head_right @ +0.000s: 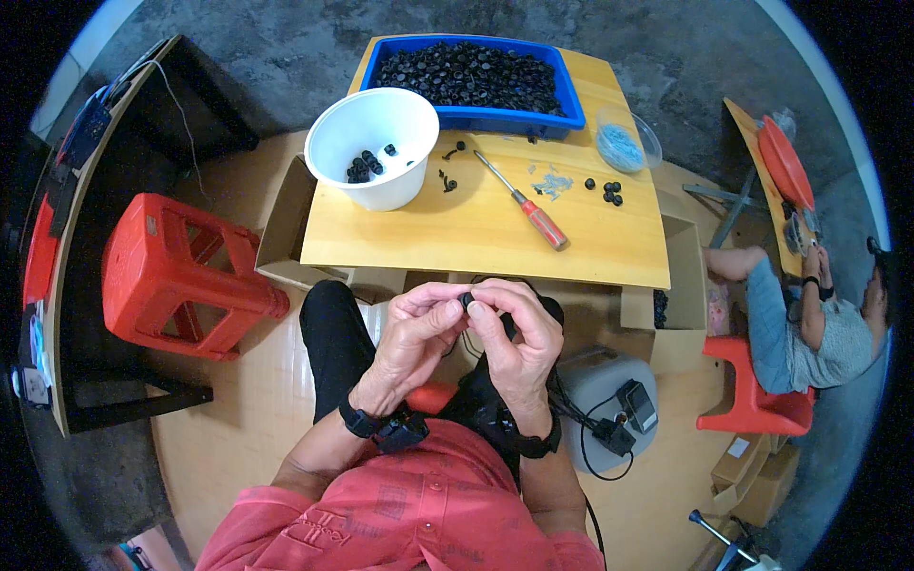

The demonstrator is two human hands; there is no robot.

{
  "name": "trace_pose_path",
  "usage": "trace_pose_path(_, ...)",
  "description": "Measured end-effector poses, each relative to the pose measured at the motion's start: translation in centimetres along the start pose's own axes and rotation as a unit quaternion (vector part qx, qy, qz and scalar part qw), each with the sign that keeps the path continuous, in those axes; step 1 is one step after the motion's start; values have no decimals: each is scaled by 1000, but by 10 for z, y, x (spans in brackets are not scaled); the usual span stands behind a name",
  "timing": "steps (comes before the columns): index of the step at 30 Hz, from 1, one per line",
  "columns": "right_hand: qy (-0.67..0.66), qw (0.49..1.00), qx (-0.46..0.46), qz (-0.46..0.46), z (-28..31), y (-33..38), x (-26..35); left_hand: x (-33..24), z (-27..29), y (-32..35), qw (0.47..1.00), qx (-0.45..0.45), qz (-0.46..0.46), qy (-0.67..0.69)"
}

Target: Assembling small black plastic components using a screwdriver.

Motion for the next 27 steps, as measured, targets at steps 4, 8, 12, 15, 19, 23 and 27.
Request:
trace_pose_path(4,-58,998,2,-13,-1,-4,-10,-4,2,-4,999,9,-43,-28)
trace_pose_path(8,-120,991,13,-56,-2,-6,-20,-2,10,-8,997,12,-54,-49)
trace_pose_path(12,-147,986,20,-82,-4,-9,-22,-2,15,-12,1000,6,-15,9)
trace_pose_path(15,-141,987,15,-71,-6,-10,-23,-1,15,-15,999,-2,8,54)
trace_pose_path(19,-119,991,21,-54,-5,-12,-24,-1,14,-19,989,54,38,134)
trace_pose_path(23,-96,993,21,-66,-4,-10,-25,1,12,-19,990,46,53,122)
trace_pose_path(27,-51,998,15,-38,-4,-11,-21,2,12,-19,991,18,53,120)
Point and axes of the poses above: each hand's wrist, its own y-axis away from the middle knuckle, its own z-axis out of the back of the hand, x = y × z, the point moved 5 cm from there along -y, towards the middle knuckle, and after that the axes turned 2 degrees about z, right-handed, at the moved point
